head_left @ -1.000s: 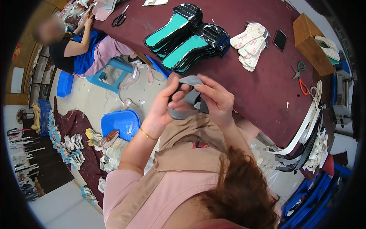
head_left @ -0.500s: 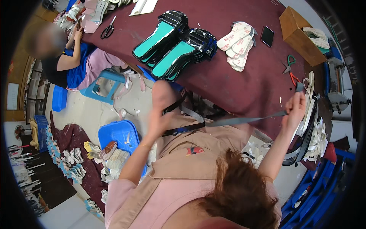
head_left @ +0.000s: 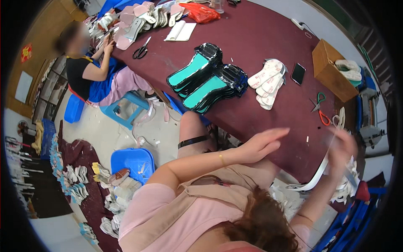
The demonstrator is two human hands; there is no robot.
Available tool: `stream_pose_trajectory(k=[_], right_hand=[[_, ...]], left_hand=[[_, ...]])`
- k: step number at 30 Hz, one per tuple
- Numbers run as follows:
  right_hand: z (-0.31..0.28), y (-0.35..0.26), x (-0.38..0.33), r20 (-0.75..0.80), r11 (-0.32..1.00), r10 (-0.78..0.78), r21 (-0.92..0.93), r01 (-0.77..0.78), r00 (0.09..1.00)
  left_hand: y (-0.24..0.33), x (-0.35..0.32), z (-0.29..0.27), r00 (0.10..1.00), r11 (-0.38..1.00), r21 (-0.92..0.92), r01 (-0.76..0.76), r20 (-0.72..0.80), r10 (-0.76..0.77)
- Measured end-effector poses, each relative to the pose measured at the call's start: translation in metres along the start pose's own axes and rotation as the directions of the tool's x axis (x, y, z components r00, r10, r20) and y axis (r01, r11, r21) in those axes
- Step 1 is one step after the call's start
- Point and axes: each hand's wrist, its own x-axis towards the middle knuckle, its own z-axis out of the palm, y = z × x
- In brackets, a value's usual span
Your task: Assembling shoe insoles by applying adhesive strips and trimming materials.
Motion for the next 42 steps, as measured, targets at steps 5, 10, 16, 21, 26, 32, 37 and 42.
stream_pose_trajectory(k=[5,10,16,21,26,32,37,42], right_hand=[[0.197,-0.022,0.012,0.249,0.316,0.31,0.884,-0.346,0.918],[0.213,-0.018,0.006,0.369,0.322,0.197,0.851,-0.416,0.908],[0.177,-0.013,0.015,0.201,0.761,0.003,0.635,-0.132,0.98],[0.131,-0.025,0.012,0.191,0.751,0.063,0.637,-0.173,0.979],[0.021,-0.046,-0.004,0.318,0.72,0.232,0.58,-0.382,0.919],[-0.212,-0.084,-0.154,-0.399,0.774,0.427,-0.303,-0.556,0.811],[-0.308,-0.114,-0.259,-0.81,0.533,0.113,-0.439,-0.723,0.575],[-0.349,-0.065,-0.3,-0.712,0.072,0.408,-0.599,-0.797,0.572]], left_hand=[[0.005,0.009,-0.022,0.836,0.871,-0.49,0.025,-0.467,-0.287],[0.027,-0.007,-0.055,0.815,0.858,-0.514,0.013,-0.492,-0.307],[0.013,0.006,-0.062,0.899,0.816,-0.568,0.111,-0.293,-0.326],[0.016,0.038,-0.074,0.995,0.994,0.052,-0.094,-0.005,0.095],[0.004,0.036,-0.082,0.808,0.93,-0.142,0.34,0.55,-0.211],[-0.06,0.006,-0.075,0.803,0.875,0.484,-0.036,0.534,-0.263],[-0.044,0.01,-0.075,0.635,0.924,0.255,0.286,0.672,-0.382],[-0.031,-0.014,-0.152,0.946,0.489,-0.817,0.306,0.319,-0.059]])
